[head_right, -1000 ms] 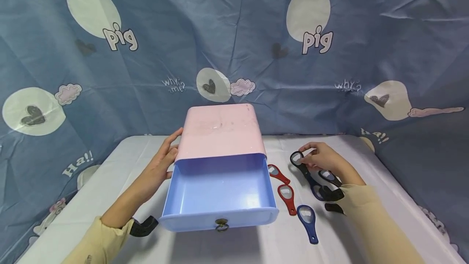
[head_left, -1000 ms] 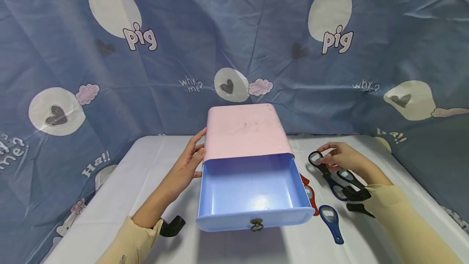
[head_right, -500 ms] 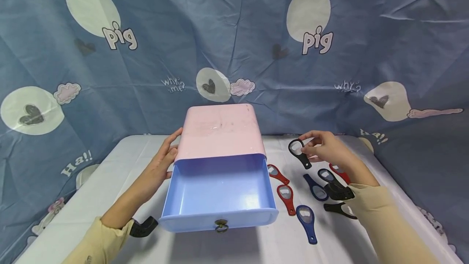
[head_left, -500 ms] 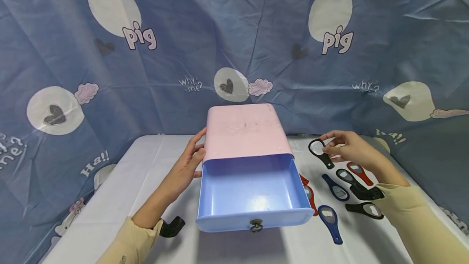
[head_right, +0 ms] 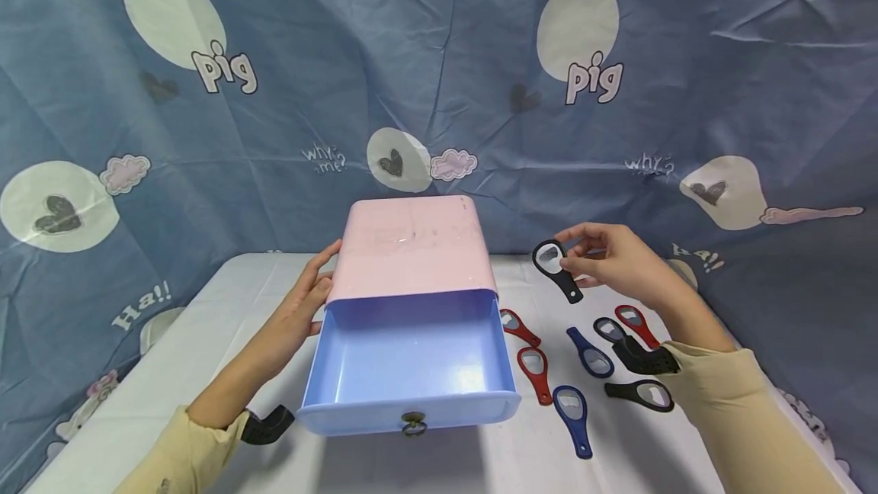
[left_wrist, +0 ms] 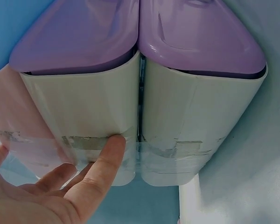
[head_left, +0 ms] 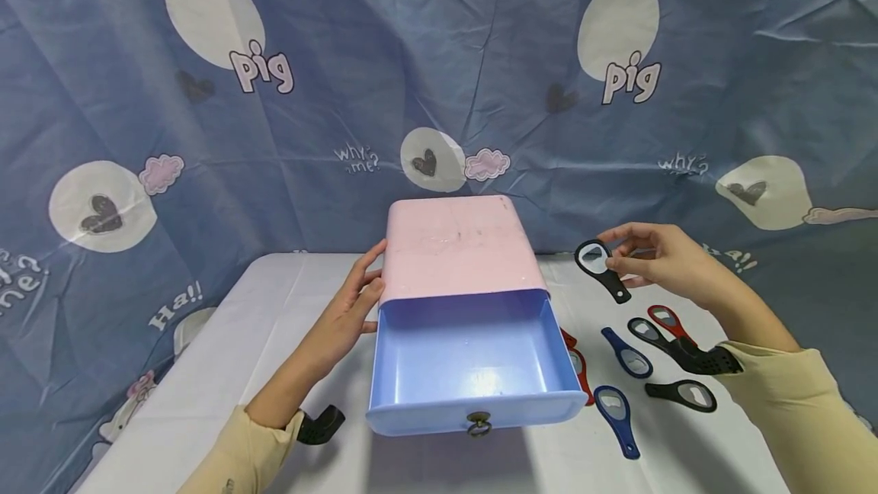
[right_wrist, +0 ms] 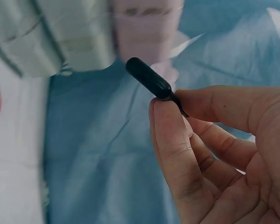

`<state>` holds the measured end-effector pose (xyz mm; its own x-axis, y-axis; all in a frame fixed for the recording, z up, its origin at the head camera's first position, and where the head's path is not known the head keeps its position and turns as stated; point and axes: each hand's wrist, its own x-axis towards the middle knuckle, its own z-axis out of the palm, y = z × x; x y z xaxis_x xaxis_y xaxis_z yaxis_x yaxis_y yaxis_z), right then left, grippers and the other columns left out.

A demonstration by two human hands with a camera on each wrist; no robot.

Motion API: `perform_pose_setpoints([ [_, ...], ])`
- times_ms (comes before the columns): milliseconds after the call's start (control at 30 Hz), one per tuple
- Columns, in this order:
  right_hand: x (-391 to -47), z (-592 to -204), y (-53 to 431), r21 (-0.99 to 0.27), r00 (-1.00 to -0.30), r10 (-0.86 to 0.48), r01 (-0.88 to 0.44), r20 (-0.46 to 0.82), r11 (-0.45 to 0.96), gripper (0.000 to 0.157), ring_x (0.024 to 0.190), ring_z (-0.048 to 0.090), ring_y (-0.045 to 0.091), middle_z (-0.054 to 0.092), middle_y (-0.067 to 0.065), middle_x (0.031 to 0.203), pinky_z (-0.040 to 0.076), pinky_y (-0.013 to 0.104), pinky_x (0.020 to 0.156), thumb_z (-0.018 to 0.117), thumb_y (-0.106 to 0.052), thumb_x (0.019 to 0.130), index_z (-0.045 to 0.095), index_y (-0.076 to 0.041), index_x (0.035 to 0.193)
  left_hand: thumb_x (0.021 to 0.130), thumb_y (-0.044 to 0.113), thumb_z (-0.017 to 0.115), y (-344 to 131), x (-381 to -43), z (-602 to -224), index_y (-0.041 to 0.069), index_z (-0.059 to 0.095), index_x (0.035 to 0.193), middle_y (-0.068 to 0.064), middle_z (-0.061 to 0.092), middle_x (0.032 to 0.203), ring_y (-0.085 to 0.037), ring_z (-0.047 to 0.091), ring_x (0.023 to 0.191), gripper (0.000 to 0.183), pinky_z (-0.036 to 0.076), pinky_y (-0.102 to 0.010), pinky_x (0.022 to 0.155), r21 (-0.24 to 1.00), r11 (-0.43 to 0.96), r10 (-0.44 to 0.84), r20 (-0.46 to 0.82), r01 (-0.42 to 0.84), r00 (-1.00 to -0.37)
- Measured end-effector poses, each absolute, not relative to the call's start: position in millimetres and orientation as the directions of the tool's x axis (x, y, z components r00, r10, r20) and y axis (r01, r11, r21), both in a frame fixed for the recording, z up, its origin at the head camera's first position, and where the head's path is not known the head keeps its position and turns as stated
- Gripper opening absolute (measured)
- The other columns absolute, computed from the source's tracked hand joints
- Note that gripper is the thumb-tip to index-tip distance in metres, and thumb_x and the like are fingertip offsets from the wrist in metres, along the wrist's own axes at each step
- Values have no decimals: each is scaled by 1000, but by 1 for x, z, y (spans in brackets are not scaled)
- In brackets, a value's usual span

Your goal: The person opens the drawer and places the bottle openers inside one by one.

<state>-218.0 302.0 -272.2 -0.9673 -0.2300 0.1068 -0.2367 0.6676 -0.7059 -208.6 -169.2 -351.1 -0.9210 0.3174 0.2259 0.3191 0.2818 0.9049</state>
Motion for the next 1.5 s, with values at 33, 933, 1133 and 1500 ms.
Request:
perform_pose_setpoints([
  [33, -216, -268, 301, -700, -966, -229, -244, 117, 671, 44, 90, 72, 9, 66, 12, 109, 65, 29, 80, 73, -21, 104, 62, -5, 144, 116, 41, 40, -169, -209, -351, 50, 19, 169, -20, 32, 169, -50, 48, 149, 58, 58, -64, 100, 904, 283, 317, 228, 321, -921],
  [933, -176, -212, 260, -671, -898, -367, -429, 242, 606, 40, 90, 75, 14, 71, 3, 108, 66, 33, 76, 75, -14, 102, 68, -14, 141, 116, 42, 41, -169, -210, -352, 51, 20, 169, -18, 35, 169, -47, 48, 150, 57, 60, -60, 98, 898, 283, 324, 240, 336, -915],
  [1133, -172, -199, 241, -688, -885, -422, -432, 198, 583, 38, 90, 75, 18, 70, 6, 108, 66, 35, 78, 75, -15, 102, 68, -16, 139, 116, 40, 41, -170, -209, -350, 50, 21, 169, -19, 35, 168, -48, 48, 150, 57, 60, -61, 98, 899, 276, 326, 246, 340, -913],
  [1500, -174, -184, 202, -718, -829, -550, -445, 105, 535, 40, 94, 76, 21, 69, 13, 106, 66, 38, 79, 76, -12, 100, 66, -10, 139, 116, 40, 42, -171, -209, -352, 50, 20, 169, -19, 35, 168, -48, 48, 149, 58, 60, -62, 99, 908, 261, 327, 236, 327, -915],
])
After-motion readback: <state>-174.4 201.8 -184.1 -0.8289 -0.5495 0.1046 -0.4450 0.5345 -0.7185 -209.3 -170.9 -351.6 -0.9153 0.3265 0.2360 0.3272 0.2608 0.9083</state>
